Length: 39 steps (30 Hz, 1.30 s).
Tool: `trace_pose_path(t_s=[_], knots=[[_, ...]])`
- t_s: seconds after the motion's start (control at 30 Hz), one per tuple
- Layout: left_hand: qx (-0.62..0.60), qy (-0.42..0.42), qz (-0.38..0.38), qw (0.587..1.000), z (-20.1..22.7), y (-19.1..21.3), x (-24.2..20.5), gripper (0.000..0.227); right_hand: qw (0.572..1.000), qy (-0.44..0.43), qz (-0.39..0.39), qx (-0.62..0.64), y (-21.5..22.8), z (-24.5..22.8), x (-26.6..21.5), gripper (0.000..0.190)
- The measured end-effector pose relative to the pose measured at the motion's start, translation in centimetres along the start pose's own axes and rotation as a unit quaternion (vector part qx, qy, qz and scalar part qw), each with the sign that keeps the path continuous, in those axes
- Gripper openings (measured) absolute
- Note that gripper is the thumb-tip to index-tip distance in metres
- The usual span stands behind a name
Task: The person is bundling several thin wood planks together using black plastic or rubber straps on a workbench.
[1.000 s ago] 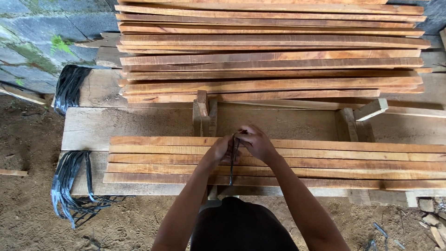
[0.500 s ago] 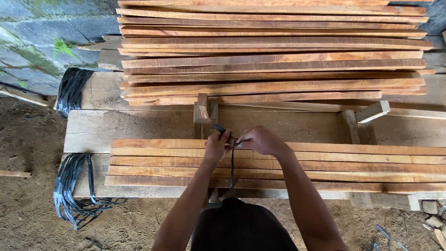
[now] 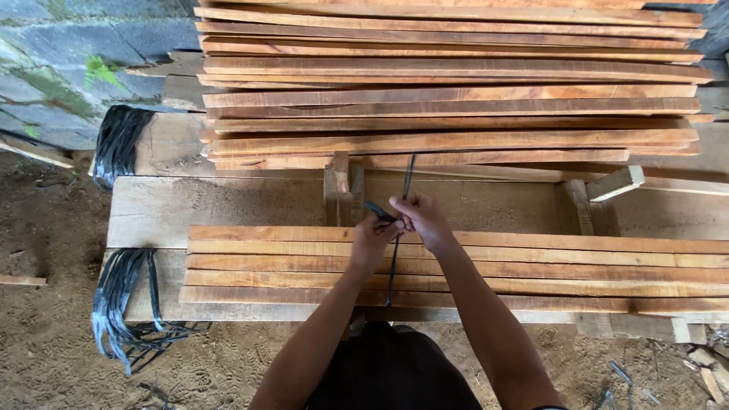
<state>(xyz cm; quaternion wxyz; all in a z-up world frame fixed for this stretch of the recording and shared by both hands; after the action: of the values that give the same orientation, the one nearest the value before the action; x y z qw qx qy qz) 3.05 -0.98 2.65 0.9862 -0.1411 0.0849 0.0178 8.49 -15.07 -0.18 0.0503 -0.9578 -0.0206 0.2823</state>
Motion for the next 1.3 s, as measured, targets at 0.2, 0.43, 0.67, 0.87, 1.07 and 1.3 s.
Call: trace_pose_path(t_s=[0.2,0.43,0.67,0.87,1.07,1.3], knots=[[-0.056,0.024,0.066,0.996,-5.5,1.7,0.6,0.020,0.989,-0.018,-0.108,0.103,0.5,-1.2,-1.8,0.035],[-0.017,0.022,0.046,0.999,-4.3,1.0,-0.4,0.019,0.993,0.050,0.019,0.107,1.2,0.4,-5.6,0.030],[0.004,0.013,0.038,0.999,-4.7,1.1,0.1,0.018,0.987,0.073,0.004,-0.146,-1.6,-3.9,-7.1,0.031],[0.091,0.011,0.063,0.994,-5.2,2.2,1.2,0.027,0.983,0.065,-0.044,-0.166,0.5,-4.9,-5.8,0.025],[0.147,0.035,0.095,0.984,-3.6,2.8,0.7,0.040,0.981,0.022,-0.120,-0.148,0.1,-4.3,-3.6,0.024],[0.261,0.041,0.102,0.959,-4.3,4.0,0.4,0.047,0.985,-0.009,-0.043,-0.165,1.8,1.1,4.4,0.017]])
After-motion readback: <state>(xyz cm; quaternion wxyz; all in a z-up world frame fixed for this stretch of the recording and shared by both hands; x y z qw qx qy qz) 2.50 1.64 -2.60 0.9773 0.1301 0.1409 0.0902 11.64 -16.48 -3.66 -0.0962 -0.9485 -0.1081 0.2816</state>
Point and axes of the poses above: each hand's wrist, its own x-axis towards the middle knuckle, its own y-axis out of the back of the hand, z = x × y, the point moved 4 cm from there along x, towards the middle knuckle, and after that the axes turned 5 degrees about -y, right-handed, at the moved point
